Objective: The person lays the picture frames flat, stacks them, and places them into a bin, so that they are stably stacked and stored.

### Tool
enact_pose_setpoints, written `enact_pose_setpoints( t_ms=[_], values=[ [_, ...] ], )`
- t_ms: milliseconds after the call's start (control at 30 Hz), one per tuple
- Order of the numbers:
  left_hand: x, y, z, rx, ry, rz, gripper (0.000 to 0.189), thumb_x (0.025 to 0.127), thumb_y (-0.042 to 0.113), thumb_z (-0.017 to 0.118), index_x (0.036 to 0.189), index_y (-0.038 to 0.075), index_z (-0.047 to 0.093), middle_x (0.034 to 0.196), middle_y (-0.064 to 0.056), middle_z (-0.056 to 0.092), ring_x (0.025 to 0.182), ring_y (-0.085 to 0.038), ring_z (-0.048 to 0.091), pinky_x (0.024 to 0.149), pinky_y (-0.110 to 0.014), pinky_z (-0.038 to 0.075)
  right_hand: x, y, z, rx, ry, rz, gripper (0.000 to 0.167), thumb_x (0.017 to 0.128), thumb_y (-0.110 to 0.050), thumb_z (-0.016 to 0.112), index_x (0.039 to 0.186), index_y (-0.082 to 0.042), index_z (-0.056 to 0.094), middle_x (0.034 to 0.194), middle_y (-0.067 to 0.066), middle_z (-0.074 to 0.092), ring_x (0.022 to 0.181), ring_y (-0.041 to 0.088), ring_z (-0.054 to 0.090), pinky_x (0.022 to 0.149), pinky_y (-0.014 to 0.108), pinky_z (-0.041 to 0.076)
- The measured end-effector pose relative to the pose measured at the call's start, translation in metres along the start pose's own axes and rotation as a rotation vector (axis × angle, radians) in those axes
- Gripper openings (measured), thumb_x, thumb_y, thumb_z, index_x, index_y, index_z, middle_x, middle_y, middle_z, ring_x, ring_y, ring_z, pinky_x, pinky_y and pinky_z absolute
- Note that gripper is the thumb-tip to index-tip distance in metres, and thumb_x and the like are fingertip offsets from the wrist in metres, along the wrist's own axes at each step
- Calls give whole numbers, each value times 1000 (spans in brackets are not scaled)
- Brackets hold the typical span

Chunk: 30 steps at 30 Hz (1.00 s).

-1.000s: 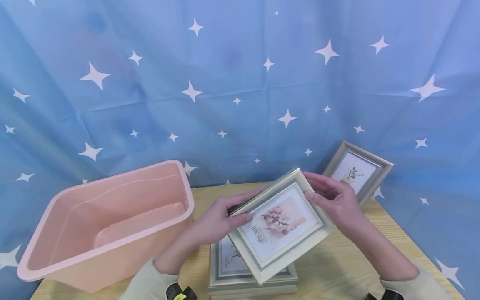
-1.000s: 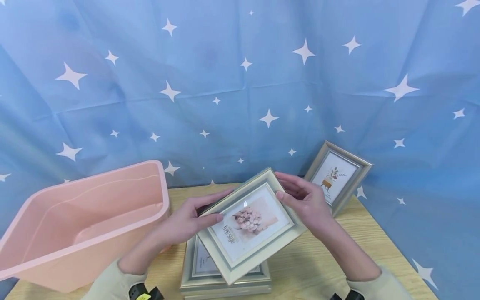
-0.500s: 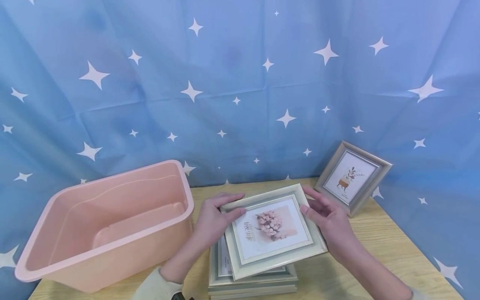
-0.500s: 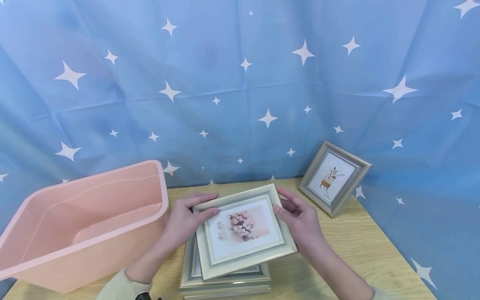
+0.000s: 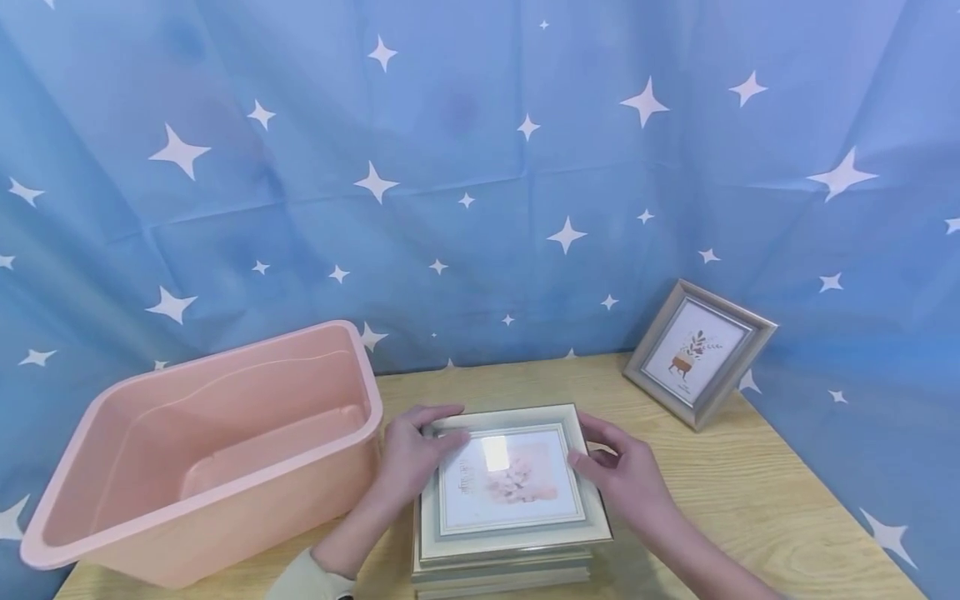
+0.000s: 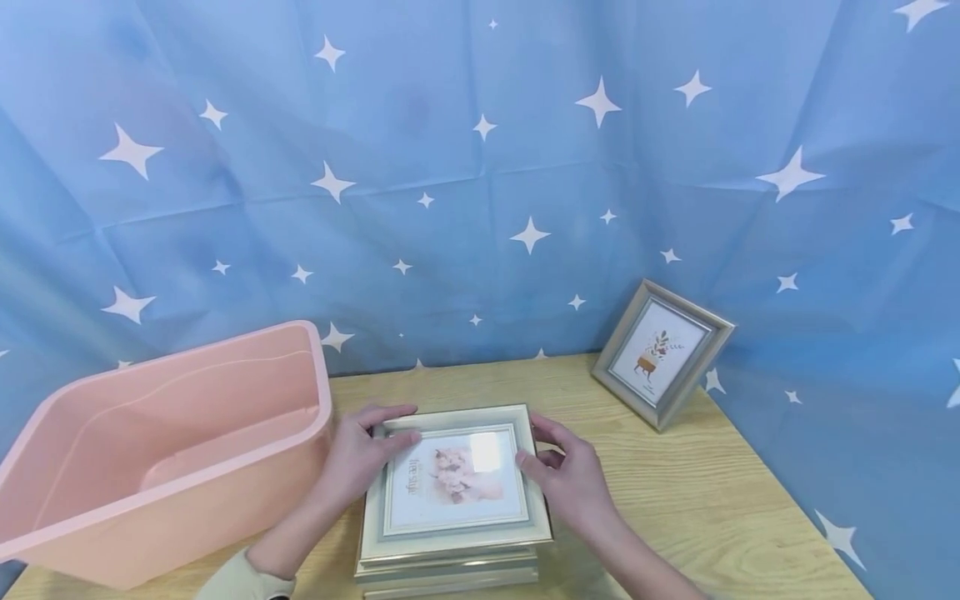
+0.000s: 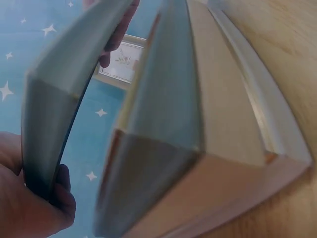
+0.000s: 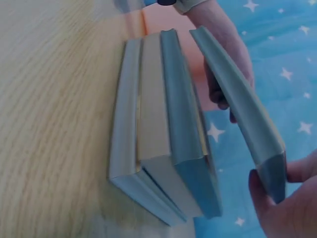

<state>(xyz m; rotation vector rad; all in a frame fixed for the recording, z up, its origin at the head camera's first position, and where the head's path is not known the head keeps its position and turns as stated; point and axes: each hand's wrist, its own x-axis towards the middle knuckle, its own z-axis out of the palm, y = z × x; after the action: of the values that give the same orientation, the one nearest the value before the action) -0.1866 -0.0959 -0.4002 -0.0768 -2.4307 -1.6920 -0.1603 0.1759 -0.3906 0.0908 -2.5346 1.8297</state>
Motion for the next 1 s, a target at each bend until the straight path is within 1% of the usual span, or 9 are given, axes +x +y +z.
enact_pose_setpoints(
  t_ms=[200,300,333,400,533,633,767,900,1000],
  values=[
    [-1,-12,-4,35,-4,-33,32,84,10,84,115,13,80,123,-9,71,129,-35,56,112,-54,39,2,6,8,-74,-10,-22,55,90,0,74,142,5,55,137,21,57,100,24,67,70,24,56],
    [-2,-15,-7,65,-9,-51,32,85,11,84,116,15,80,124,-8,70,129,-34,56,111,-55,39,1,9,11,-92,-28,-40,57,89,2,75,141,8,54,140,22,54,96,23,67,66,25,56],
    [-2,-16,-7,74,-9,-47,31,84,11,84,115,15,80,124,-9,70,128,-35,57,111,-55,40,1,10,12,-99,-32,-43,57,88,3,75,141,8,54,139,21,55,96,23,67,65,26,56],
    [-2,-17,-8,90,-8,-40,30,84,10,84,114,14,80,123,-9,71,127,-35,58,110,-54,41,1,12,13,-109,-38,-56,56,88,4,75,140,9,55,134,21,57,96,23,66,69,26,57],
    [-3,-21,-8,108,-21,-37,29,85,11,84,113,13,79,125,-12,70,128,-36,57,109,-54,42,1,14,15,-120,-22,-76,48,89,4,73,134,11,59,120,17,64,98,24,66,83,30,58],
    [-3,-25,-9,108,-42,-58,29,86,13,83,114,13,78,128,-12,68,130,-37,55,111,-56,39,2,17,19,-107,0,-87,42,89,7,71,130,13,62,114,17,69,101,27,67,91,33,57],
    [-2,-31,-10,96,-75,-78,28,88,13,81,116,14,77,127,-9,68,128,-35,55,112,-57,37,3,22,22,-85,11,-94,37,91,9,68,128,12,64,118,20,70,108,32,67,94,35,56],
    [-2,-35,-10,89,-96,-96,28,90,15,79,118,17,76,127,-6,68,128,-33,55,111,-58,37,2,26,22,-87,1,-100,35,93,8,68,128,7,66,126,19,68,115,33,65,93,34,56],
    [-1,-37,-10,84,-106,-116,28,91,17,78,119,19,75,128,-5,67,129,-33,55,112,-60,35,2,28,19,-90,-11,-113,34,94,5,69,128,5,67,128,18,67,116,32,63,92,33,57]
  ],
)
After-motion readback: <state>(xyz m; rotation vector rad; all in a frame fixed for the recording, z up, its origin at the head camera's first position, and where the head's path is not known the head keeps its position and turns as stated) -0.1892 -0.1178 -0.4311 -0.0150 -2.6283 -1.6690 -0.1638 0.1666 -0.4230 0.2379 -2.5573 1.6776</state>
